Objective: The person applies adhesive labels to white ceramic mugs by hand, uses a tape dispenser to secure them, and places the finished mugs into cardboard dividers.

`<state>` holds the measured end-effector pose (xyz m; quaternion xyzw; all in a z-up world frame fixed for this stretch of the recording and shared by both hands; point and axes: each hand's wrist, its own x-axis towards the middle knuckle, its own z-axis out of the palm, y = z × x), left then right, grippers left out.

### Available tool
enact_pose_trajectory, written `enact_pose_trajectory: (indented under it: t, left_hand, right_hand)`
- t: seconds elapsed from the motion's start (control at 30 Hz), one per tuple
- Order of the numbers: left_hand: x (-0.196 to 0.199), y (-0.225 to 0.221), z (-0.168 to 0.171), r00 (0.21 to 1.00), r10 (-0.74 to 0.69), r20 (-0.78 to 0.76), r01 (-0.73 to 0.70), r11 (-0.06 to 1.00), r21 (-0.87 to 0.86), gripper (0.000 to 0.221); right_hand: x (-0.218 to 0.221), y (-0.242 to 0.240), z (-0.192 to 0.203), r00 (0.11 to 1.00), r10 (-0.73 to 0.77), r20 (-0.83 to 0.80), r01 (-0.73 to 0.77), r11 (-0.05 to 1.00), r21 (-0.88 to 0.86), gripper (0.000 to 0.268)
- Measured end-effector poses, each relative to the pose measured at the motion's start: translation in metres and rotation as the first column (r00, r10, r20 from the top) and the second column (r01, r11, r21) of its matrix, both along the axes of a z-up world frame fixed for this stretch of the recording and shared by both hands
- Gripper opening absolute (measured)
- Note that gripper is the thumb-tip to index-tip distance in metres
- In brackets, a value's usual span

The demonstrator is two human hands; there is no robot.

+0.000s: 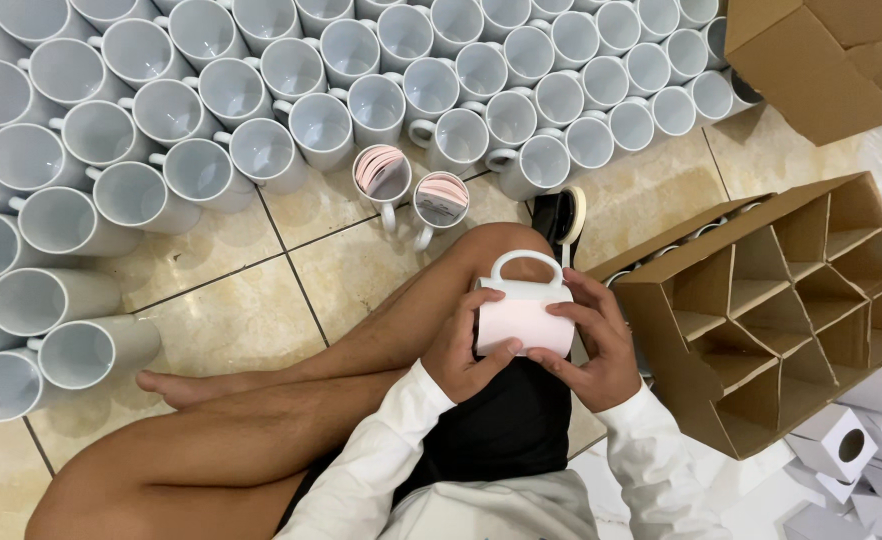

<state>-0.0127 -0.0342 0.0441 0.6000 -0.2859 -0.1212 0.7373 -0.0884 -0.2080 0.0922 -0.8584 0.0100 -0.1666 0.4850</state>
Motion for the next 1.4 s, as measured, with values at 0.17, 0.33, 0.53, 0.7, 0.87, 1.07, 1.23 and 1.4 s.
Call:
enact_pose_trajectory:
  t: [0.17,0.33,0.53,0.7,0.87,1.07,1.23,1.4]
  left_hand:
    - [0.005,-0.003,-0.002,0.985,0.081,0.150,-0.078,0.997,-0.026,0.057]
    - [0.013,-0.002,0.002,0.970,0.059,0.236,-0.064,0.998,0.014,0.057]
    - [0.013,-0.005,-0.001,0.956,0.073,0.282,-0.090,0.995,0.045,0.061]
    - [0.018,-0.002,0.002,0.962,-0.035,0.272,0.033,0.999,0.014,0.061]
    - [0.018,-0.004,-0.009,0.959,-0.034,0.283,0.030,0.999,0.017,0.063]
    - [0.020,-0.005,-0.014,0.948,0.008,0.320,-0.011,1.000,0.010,0.063]
    - [0.015,-0.008,-0.015,0.952,0.030,0.304,-0.030,1.000,-0.007,0.064]
    - [0.010,-0.005,-0.008,0.948,0.066,0.312,-0.059,0.998,-0.033,0.062]
  right_hand:
    - [-0.010,-0.004,-0.022,1.000,0.006,0.015,-0.008,0.992,0.123,0.046]
    - [-0.015,-0.011,-0.033,0.997,-0.012,0.074,-0.002,0.983,0.182,0.050]
    - [-0.014,-0.010,-0.036,0.991,-0.032,0.129,0.006,0.980,0.199,0.053]
    - [-0.015,-0.011,-0.039,0.993,-0.025,0.114,0.000,0.977,0.215,0.057]
    - [-0.015,-0.014,-0.038,0.994,-0.022,0.108,-0.002,0.976,0.217,0.058]
    - [-0.014,-0.014,-0.032,0.994,0.022,0.110,-0.044,0.978,0.205,0.057]
    - [-0.016,-0.019,-0.028,0.994,0.053,0.095,-0.071,0.977,0.199,0.056]
    - [-0.015,-0.020,-0.021,0.992,0.109,0.070,-0.121,0.973,0.194,0.056]
